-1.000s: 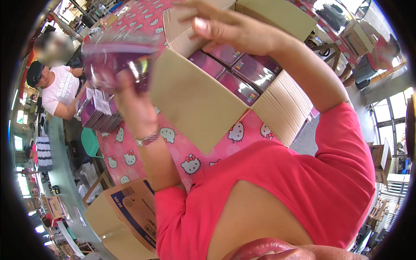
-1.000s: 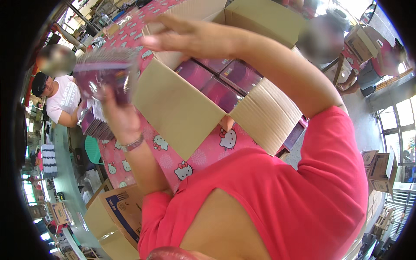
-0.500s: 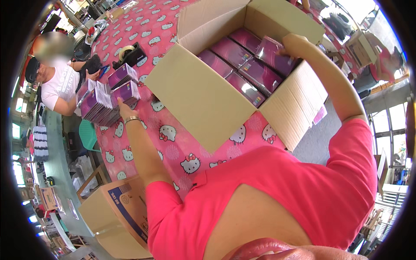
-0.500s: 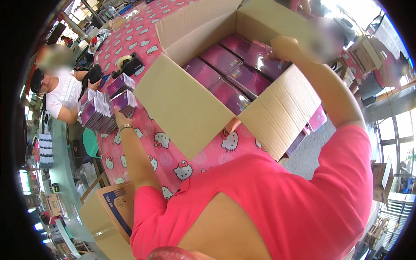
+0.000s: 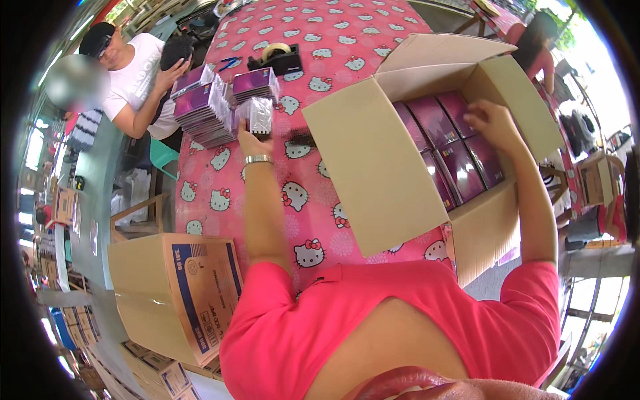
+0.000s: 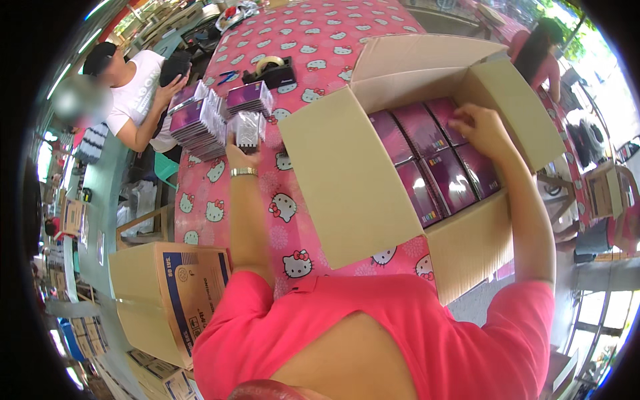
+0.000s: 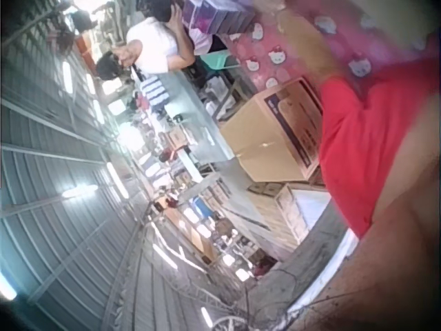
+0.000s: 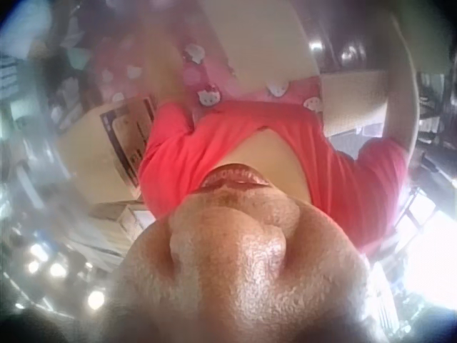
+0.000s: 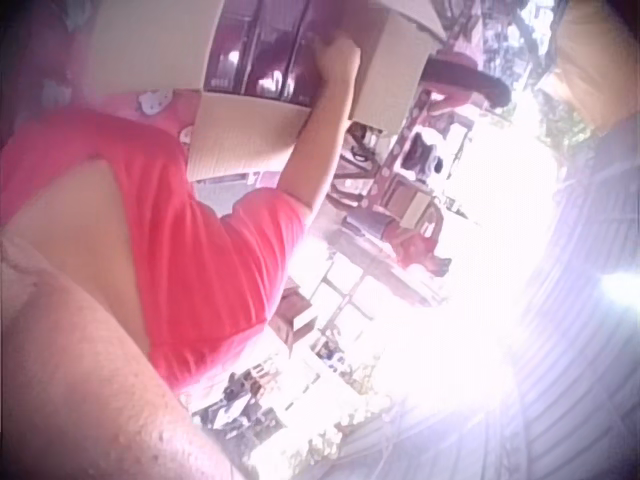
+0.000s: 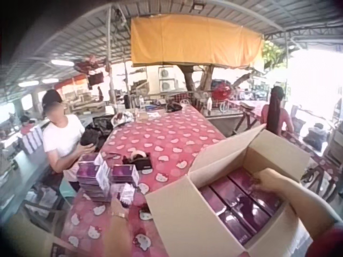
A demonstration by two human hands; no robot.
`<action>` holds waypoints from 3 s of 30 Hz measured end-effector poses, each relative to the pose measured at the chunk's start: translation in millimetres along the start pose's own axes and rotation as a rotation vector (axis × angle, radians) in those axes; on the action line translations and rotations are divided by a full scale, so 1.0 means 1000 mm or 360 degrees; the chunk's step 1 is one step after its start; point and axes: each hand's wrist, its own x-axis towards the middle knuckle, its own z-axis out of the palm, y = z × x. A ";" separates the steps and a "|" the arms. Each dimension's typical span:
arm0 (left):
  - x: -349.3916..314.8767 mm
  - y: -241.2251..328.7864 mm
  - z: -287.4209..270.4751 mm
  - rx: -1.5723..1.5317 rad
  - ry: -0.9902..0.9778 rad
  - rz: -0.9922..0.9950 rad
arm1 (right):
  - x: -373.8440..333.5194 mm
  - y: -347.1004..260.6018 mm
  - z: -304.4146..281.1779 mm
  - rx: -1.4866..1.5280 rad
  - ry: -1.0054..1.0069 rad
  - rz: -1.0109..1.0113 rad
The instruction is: The person places stacks of notebooks into a cardboard box, seals the box with a tape dispenser, writes on the box with a pen, and then stacks the box onto a pile with others.
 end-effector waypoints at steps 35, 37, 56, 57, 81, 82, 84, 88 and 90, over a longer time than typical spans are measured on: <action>-0.028 0.119 0.041 0.0226 0.0170 0.0569 | 0.024 -0.100 0.015 0.0831 0.0051 -0.0219; -0.093 0.084 0.071 0.0036 -0.0246 0.0633 | 0.012 -0.133 0.003 0.1299 0.0094 -0.0444; 0.076 0.109 0.015 0.0986 0.0653 0.0301 | 0.047 0.034 0.039 0.0230 -0.0315 0.0246; 0.094 0.120 0.004 0.0991 0.0625 0.0259 | 0.056 0.043 0.061 -0.0144 -0.0296 0.0134; -0.115 0.021 0.102 0.0768 -0.0738 0.0857 | -0.044 -0.112 -0.112 -0.0275 0.0471 -0.0197; -0.061 0.026 0.061 0.0729 -0.0372 0.0753 | -0.023 -0.086 -0.097 -0.0218 0.0440 -0.0183; 0.037 0.035 -0.016 0.0546 0.0114 0.0051 | 0.012 -0.038 -0.086 -0.0043 0.0370 -0.0254; 0.094 -0.011 -0.032 0.0308 0.0514 -0.0414 | 0.055 0.050 -0.027 -0.0626 0.0622 -0.0519; 0.105 -0.015 -0.015 0.0296 0.0379 -0.0415 | 0.051 0.036 -0.009 -0.0397 0.0100 -0.0348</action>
